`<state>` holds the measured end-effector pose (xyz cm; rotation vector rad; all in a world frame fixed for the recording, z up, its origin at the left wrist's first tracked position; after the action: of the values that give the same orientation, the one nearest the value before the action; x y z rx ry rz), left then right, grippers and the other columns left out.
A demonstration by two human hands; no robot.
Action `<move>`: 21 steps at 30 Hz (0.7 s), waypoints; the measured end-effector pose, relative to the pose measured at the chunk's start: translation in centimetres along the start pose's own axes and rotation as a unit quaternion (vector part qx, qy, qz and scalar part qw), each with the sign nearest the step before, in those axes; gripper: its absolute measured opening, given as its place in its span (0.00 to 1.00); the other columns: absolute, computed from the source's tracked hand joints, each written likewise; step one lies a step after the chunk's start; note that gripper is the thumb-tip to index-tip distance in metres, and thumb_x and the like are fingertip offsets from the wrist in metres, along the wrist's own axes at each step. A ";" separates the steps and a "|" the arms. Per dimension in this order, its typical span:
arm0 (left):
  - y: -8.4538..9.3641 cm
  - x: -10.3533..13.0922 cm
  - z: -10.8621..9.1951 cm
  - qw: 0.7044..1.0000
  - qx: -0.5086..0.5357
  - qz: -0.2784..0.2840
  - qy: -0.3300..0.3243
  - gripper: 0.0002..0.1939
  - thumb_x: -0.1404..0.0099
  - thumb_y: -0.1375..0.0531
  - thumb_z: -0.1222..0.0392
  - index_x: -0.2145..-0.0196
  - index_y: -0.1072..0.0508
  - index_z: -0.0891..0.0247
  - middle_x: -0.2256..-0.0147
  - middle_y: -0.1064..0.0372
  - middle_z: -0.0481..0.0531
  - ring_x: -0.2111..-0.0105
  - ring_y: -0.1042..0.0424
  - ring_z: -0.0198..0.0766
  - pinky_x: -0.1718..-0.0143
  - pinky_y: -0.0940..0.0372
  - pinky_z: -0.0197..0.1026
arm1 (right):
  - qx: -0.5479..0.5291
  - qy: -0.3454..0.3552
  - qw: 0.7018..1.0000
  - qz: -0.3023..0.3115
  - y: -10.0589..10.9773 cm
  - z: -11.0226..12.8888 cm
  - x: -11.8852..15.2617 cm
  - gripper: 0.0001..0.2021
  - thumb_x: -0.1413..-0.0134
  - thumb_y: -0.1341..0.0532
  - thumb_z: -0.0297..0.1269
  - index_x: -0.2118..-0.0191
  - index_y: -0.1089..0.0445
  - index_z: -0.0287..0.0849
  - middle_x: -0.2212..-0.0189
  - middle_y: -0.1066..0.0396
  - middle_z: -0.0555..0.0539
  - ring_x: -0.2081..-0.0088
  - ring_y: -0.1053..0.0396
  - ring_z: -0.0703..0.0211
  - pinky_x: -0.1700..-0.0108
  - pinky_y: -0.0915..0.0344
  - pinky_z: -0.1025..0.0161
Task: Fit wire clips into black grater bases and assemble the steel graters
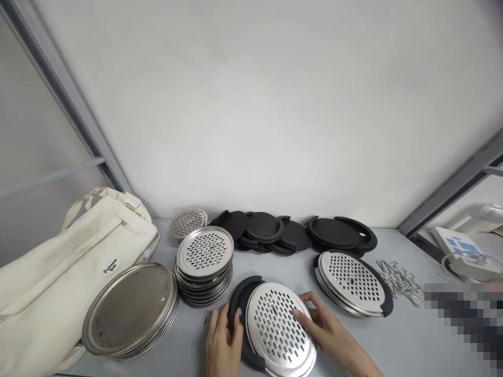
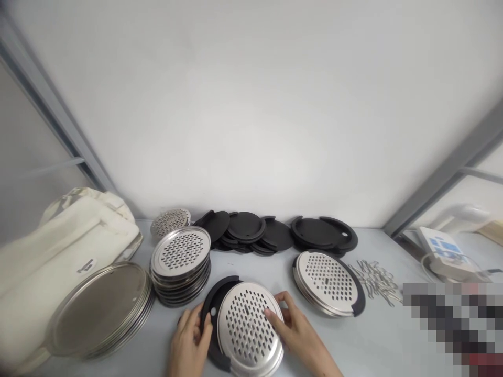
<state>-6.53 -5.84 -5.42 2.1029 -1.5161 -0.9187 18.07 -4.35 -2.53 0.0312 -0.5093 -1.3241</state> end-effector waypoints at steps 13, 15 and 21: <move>-1.7 1.7 -0.6 1.000 0.005 -0.029 0.001 0.21 0.35 0.52 0.50 0.53 0.30 0.64 0.54 0.33 0.61 0.54 0.33 0.48 0.60 0.34 0.43 | 0.058 0.060 0.996 -0.008 -0.7 -0.2 -1.2 0.17 0.44 0.51 0.55 0.61 0.48 0.46 0.80 0.40 0.57 0.78 0.40 0.64 0.75 0.46 0.67; -2.0 1.9 -0.7 1.000 0.003 -0.025 -0.001 0.22 0.33 0.54 0.50 0.51 0.31 0.65 0.52 0.34 0.61 0.50 0.36 0.49 0.57 0.35 0.44 | 0.099 0.071 0.992 -0.019 -0.9 0.2 -1.0 0.16 0.42 0.52 0.54 0.61 0.48 0.46 0.81 0.42 0.58 0.78 0.41 0.64 0.75 0.46 0.67; -2.4 2.0 -1.0 1.000 0.007 -0.007 -0.004 0.23 0.32 0.56 0.52 0.50 0.32 0.68 0.50 0.36 0.62 0.48 0.38 0.50 0.55 0.37 0.46 | 0.189 0.084 0.978 -0.039 -1.2 1.8 -0.5 0.14 0.40 0.55 0.52 0.62 0.47 0.46 0.84 0.47 0.59 0.80 0.43 0.63 0.75 0.50 0.66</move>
<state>-3.73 -6.96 -6.82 2.1237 -1.5171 -0.9244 16.20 -3.68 -1.44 0.4785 -0.6129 -1.2720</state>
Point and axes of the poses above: each hand's wrist, its own x-axis away from the middle knuckle, its own y-axis out of the back of the hand, z = x × y, the point moved 4 cm from there along -x, towards the middle knuckle
